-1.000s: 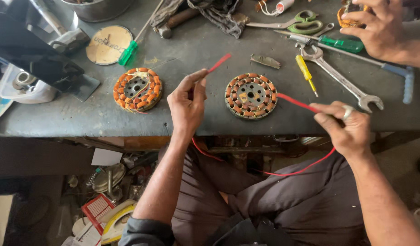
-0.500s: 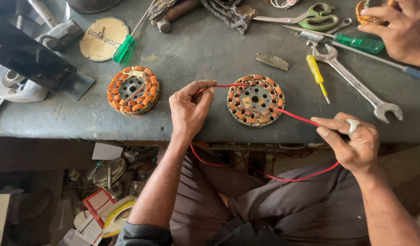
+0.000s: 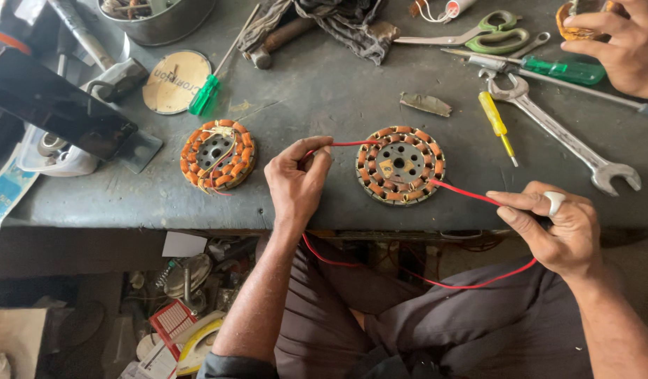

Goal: The person uses a yellow screwdriver to adjust the copper windings on a motor stator. They then use their hands to manipulate the windings and connect red wires to the stator terminals.

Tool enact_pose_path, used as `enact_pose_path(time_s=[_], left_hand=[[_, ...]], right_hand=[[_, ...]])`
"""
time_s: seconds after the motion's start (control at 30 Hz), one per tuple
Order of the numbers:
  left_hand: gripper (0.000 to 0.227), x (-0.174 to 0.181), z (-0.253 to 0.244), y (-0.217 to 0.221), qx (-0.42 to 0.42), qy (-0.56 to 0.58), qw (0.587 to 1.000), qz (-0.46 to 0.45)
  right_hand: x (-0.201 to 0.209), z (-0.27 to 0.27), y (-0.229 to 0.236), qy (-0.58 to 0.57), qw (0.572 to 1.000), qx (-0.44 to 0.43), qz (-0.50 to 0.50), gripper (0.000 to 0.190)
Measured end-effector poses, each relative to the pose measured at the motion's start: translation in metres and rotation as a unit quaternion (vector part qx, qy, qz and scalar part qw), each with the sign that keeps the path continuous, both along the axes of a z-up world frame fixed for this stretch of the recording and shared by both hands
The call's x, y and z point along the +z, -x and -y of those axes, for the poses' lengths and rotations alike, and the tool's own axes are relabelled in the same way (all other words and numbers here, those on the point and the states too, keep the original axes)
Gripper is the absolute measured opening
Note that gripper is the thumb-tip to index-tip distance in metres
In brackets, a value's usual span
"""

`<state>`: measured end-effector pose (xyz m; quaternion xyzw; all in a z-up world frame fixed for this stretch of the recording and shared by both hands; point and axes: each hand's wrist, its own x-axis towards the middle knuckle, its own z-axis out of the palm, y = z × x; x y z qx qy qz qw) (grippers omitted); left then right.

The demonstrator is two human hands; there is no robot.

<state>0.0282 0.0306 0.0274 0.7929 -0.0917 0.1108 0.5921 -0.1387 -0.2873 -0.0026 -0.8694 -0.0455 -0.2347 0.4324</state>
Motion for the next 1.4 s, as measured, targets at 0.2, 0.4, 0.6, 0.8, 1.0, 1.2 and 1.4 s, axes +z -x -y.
enact_pose_path(time_s=[0.2,0.4,0.6,0.8,1.0,1.2,1.4], left_hand=[[0.017,0.001,0.001,0.002,-0.007,-0.029,0.999,0.038],[0.016,0.0,0.0,0.003,-0.004,-0.04,0.997,0.063],[0.016,-0.001,0.0,0.003,-0.014,-0.038,0.996,0.077],[0.017,0.0,-0.001,0.003,-0.013,-0.048,0.997,0.063],[0.018,0.0,0.0,0.002,-0.012,-0.053,0.995,0.079],[0.018,0.0,0.0,0.002,-0.01,-0.059,0.995,0.08],[0.017,0.0,0.0,0.002,-0.009,-0.05,0.995,0.083]], right_hand=[[0.004,-0.002,-0.001,-0.009,1.0,0.019,0.007,0.021],[0.004,-0.001,0.0,-0.013,0.999,0.028,0.019,0.021],[0.005,0.001,0.001,-0.018,0.999,0.028,0.007,0.021],[0.007,-0.007,-0.002,-0.011,0.999,0.04,0.024,0.021],[0.008,-0.023,0.0,0.01,0.999,0.027,0.024,0.023],[0.01,-0.025,-0.001,0.004,0.999,0.038,0.018,0.024],[0.009,-0.023,0.0,0.021,0.999,0.036,0.018,0.024]])
